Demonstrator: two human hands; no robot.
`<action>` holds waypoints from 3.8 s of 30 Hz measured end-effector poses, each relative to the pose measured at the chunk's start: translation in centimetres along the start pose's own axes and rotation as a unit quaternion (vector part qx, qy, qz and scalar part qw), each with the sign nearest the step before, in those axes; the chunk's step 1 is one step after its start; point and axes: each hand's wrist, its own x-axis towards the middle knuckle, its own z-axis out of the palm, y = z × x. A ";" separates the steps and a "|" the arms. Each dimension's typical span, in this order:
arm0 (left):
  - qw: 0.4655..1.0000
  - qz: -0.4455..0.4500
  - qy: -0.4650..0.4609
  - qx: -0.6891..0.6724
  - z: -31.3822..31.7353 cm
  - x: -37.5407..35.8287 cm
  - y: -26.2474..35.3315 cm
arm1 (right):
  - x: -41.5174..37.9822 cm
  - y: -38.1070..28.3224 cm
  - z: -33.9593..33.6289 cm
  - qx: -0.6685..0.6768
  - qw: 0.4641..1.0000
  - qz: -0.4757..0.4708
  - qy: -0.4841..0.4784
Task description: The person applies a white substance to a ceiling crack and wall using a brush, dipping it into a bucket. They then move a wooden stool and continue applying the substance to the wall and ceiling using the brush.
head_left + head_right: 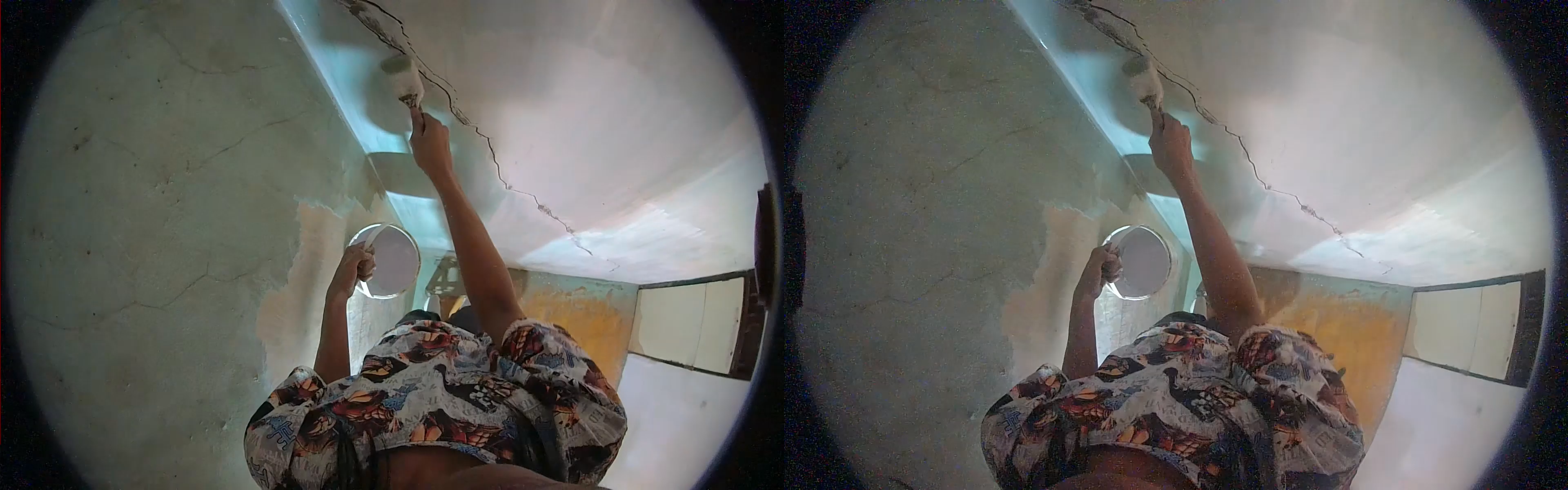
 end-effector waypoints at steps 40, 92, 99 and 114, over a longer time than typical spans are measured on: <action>1.000 -0.007 0.004 0.016 1.0 0.0 2.1 | -5.8 10.4 -3.6 -0.014 0.999 0.026 0.020; 0.997 0.065 0.046 -0.014 0.6 0.7 -1.5 | 3.6 -3.7 2.3 0.045 0.992 -0.114 0.002; 0.995 0.048 0.047 -0.072 1.6 0.9 -0.2 | -4.5 19.8 6.6 -0.070 0.992 0.063 -0.083; 0.998 0.045 -0.031 0.018 1.9 -1.7 1.9 | -16.8 8.2 -13.1 -0.106 0.977 0.118 -0.141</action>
